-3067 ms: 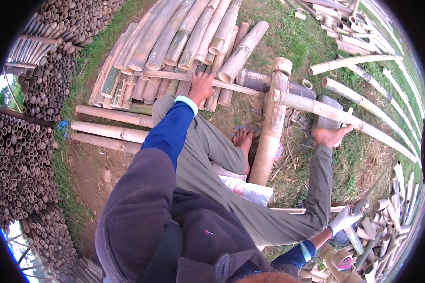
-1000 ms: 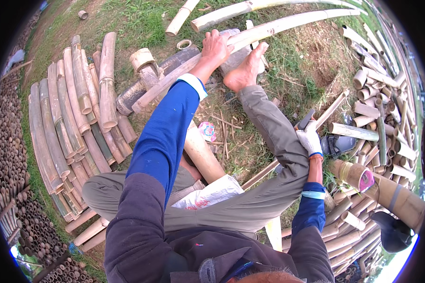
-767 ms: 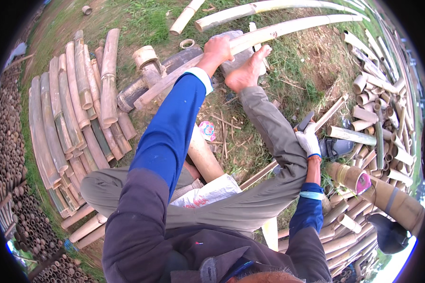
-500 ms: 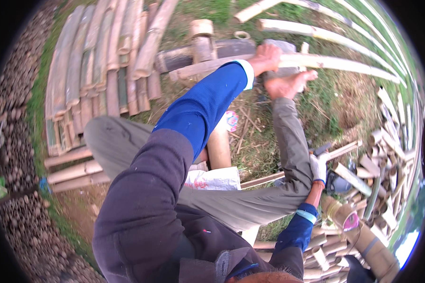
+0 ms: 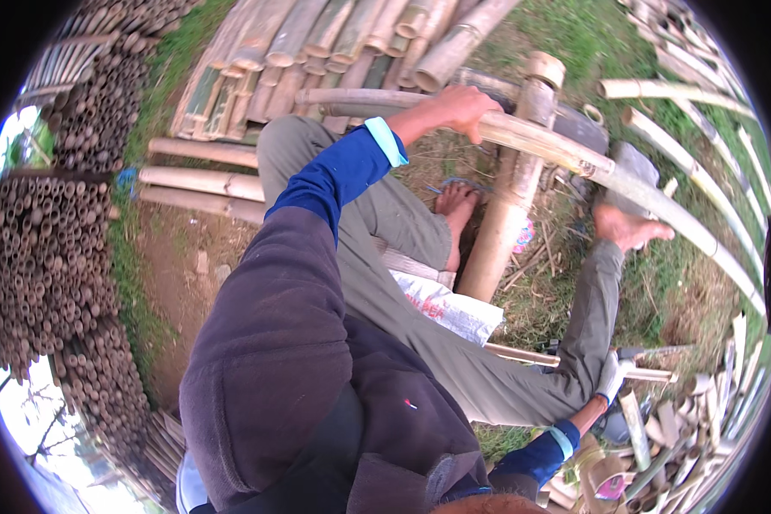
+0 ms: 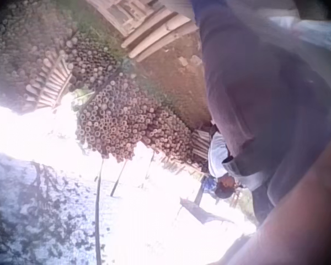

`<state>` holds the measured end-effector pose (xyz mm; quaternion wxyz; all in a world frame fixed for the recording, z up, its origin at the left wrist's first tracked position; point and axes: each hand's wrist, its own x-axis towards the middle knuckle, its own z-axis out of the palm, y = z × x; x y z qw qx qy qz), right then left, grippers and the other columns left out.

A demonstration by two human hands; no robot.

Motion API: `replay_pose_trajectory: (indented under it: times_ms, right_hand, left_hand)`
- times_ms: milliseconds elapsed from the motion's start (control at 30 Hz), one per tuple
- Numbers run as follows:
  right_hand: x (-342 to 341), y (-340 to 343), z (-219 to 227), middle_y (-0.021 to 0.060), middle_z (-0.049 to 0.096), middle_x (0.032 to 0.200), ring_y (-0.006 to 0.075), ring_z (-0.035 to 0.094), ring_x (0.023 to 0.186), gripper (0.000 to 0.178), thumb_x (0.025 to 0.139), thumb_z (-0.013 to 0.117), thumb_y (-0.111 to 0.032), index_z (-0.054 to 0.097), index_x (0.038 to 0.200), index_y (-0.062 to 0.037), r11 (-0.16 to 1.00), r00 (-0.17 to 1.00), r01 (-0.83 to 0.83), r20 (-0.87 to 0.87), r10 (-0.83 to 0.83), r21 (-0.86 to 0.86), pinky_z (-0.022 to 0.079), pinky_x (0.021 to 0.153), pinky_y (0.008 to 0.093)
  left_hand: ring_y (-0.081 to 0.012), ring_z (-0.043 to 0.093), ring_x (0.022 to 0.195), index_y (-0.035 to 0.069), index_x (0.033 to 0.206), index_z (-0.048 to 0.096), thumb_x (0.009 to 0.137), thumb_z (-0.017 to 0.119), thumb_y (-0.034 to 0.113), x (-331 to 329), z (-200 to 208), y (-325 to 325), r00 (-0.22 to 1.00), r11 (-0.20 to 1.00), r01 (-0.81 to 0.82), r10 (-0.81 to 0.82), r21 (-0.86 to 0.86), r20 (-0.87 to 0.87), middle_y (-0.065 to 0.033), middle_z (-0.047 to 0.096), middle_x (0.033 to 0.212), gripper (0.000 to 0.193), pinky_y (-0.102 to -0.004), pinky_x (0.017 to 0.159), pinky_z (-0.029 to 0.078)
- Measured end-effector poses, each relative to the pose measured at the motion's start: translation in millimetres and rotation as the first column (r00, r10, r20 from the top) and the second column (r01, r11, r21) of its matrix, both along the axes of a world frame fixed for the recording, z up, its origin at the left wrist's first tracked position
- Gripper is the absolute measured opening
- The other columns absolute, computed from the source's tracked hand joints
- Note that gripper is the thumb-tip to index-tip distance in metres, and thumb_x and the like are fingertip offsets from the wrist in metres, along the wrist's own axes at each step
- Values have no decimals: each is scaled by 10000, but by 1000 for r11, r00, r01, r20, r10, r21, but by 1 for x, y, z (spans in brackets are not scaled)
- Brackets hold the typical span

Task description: The person sits on the ground and uses a hand saw to cut bamboo poles into shorter sections. They position each pole on a makeshift support, saw through it, and then place the cut pieces aside.

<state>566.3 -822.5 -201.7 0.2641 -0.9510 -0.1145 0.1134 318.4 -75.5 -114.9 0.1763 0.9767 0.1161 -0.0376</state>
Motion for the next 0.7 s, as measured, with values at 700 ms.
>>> replay_pose_trajectory:
  times_ms: [700]
  right_hand:
    - [-178, 157, 209, 109, 653, 951, 233, 655, 970, 286, 1076, 563, -197, 700, 1167, 38, 722, 861, 197, 235, -450, 663, 544, 929, 387]
  left_hand:
    - [-442, 740, 1140, 115, 1432, 641, 653, 1022, 424, -18, 12, 12, 1000, 1000, -17, 17, 15, -21, -217, 793, 1124, 921, -562, 956, 584]
